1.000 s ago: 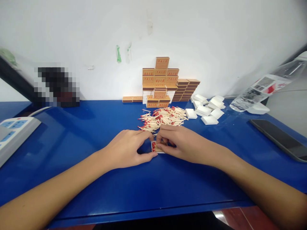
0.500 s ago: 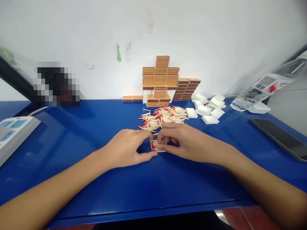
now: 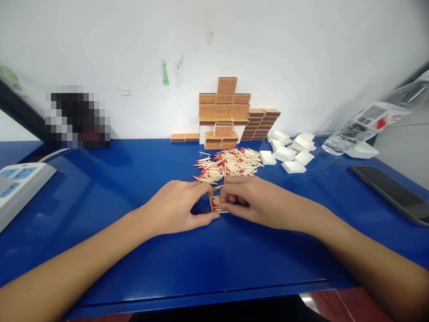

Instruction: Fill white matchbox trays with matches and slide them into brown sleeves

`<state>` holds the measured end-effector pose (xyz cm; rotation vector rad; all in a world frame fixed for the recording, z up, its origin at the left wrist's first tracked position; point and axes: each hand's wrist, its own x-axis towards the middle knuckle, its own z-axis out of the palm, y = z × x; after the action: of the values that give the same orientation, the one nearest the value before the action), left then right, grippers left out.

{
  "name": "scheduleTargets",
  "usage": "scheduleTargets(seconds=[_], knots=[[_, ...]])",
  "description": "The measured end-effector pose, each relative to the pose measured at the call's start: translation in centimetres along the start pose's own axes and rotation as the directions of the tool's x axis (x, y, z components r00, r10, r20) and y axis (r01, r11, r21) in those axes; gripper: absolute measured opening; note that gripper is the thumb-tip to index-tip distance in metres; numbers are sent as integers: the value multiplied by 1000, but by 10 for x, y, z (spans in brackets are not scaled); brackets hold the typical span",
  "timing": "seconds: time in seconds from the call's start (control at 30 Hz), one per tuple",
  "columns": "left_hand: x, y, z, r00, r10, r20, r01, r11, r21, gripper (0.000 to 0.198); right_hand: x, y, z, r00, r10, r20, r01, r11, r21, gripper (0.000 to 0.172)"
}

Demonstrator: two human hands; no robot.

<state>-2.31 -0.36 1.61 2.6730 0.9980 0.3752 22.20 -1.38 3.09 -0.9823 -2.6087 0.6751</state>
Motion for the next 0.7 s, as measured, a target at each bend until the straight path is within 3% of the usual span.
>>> scheduleTargets(seconds=[0.33, 0.7], knots=[[0, 0, 0, 1000, 5, 17, -5, 1000, -10, 31, -1, 4, 0, 999, 17, 50, -18, 1000, 21, 11], [1, 1, 0, 999, -23, 35, 23, 1000, 4, 31, -1, 4, -4, 998, -18, -53, 12, 994, -113, 9]])
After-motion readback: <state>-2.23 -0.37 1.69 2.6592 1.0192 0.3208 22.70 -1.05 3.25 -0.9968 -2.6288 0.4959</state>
